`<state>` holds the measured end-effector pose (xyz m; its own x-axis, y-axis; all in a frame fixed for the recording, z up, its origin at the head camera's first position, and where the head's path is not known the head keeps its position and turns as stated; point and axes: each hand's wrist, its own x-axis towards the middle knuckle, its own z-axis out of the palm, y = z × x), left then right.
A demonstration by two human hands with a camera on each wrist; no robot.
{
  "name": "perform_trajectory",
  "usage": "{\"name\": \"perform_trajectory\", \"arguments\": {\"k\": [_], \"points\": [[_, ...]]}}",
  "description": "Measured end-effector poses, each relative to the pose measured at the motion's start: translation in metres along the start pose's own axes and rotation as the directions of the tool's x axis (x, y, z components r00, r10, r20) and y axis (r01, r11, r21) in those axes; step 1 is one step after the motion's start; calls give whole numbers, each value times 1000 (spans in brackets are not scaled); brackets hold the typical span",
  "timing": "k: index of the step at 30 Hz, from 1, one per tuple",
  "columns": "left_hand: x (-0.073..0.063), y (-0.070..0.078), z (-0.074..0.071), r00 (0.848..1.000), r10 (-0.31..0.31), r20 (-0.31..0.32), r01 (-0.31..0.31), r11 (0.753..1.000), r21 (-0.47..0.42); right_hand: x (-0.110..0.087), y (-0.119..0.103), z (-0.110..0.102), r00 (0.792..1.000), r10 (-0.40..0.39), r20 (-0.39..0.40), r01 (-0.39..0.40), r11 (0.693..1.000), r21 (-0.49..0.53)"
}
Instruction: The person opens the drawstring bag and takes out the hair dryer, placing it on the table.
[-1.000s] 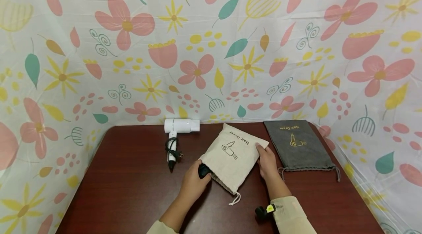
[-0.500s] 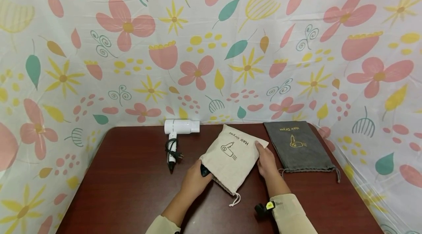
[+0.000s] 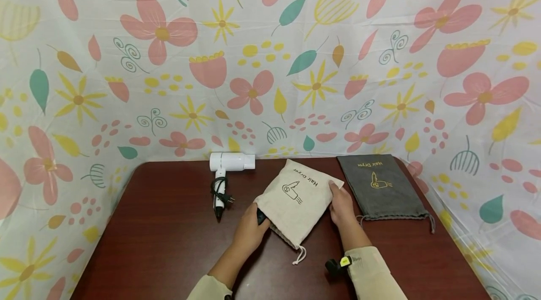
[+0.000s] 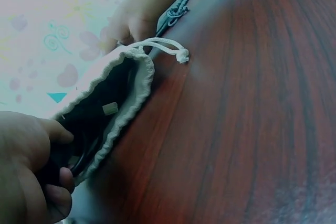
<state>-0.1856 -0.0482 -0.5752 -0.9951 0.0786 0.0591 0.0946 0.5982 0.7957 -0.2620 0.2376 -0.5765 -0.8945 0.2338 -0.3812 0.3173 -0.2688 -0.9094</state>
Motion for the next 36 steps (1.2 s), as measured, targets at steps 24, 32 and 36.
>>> {"name": "perform_trajectory", "arguments": {"k": [24, 32, 36], "points": [[-5, -8, -7, 999, -2, -32, 1, 999, -46, 1, -5, 0, 999, -34, -23, 35, 998, 55], [-8, -10, -12, 999, -16, -32, 14, 998, -60, 1, -7, -2, 998, -46, -35, 49, 996, 74], [-9, -11, -13, 999, -25, -39, 22, 998, -65, 2, -9, -3, 998, -52, -29, 54, 996, 75]]}}
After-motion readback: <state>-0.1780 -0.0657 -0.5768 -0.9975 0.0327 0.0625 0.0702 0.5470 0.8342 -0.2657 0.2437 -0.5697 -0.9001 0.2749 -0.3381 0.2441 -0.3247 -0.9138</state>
